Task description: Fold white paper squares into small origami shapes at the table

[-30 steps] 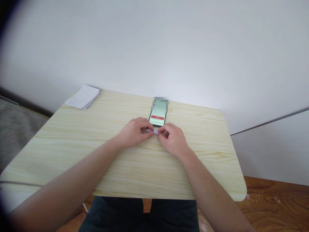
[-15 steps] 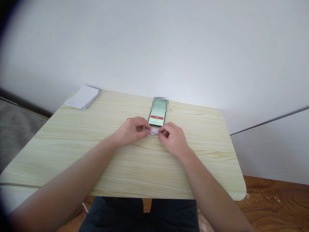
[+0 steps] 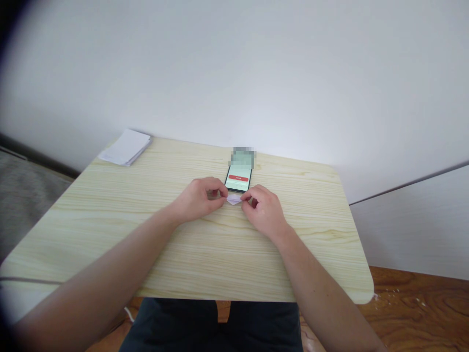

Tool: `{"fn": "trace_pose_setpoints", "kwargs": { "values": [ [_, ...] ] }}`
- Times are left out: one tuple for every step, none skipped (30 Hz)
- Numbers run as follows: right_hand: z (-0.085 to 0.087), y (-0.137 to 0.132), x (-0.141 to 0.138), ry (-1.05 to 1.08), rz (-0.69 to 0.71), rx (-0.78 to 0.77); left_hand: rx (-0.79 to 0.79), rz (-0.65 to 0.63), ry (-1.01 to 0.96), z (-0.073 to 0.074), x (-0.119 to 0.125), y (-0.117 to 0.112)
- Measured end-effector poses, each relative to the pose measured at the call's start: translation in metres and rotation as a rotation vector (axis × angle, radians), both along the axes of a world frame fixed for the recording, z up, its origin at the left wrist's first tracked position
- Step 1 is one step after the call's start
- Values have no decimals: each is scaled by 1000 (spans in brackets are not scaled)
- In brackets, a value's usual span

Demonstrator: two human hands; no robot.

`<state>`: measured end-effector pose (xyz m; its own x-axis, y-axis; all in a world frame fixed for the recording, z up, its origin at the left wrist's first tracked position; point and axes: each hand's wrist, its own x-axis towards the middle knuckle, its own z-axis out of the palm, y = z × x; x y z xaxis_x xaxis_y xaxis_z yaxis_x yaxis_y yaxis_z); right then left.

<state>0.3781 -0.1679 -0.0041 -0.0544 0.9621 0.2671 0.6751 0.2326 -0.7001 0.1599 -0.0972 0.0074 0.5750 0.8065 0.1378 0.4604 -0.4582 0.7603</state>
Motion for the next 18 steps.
{"fn": "trace_pose_setpoints", "kwargs": {
  "values": [
    [0,0,0,0,1,0,1,-3,0,0,0,0],
    [0,0,0,1,3,-1,1,-5,0,0,0,0],
    [0,0,0,2,5,1,1,-6,1,1,0,0],
    [-1,0,0,3,7,3,1,-8,3,1,0,0],
    [-1,0,0,5,9,7,1,-8,4,1,0,0],
    [-1,0,-1,6,11,10,2,-8,5,1,1,0],
    [-1,0,-2,7,12,12,4,-8,6,0,1,0],
    [-1,0,-2,9,12,14,7,-8,6,0,1,0],
    [-1,0,-4,12,10,18,8,-9,8,0,1,0],
    [-2,0,-5,14,8,24,9,-11,10,-1,1,0],
    [-2,-1,-6,14,8,30,8,-14,13,-1,1,0],
    [-2,-1,-7,14,11,35,6,-17,17,-1,1,0],
    [-2,-1,-7,12,18,37,5,-20,20,-1,1,0],
    [-2,-1,-8,7,27,34,5,-22,22,-1,1,0],
    [-2,-1,-8,-1,34,30,6,-25,23,-1,1,0],
    [-3,-1,-8,-11,39,25,9,-27,23,-2,1,0],
    [-3,-1,-8,-21,41,21,13,-29,23,-2,1,0],
    [-3,-1,-8,-30,41,20,16,-30,23,-2,1,0]
  ]
}}
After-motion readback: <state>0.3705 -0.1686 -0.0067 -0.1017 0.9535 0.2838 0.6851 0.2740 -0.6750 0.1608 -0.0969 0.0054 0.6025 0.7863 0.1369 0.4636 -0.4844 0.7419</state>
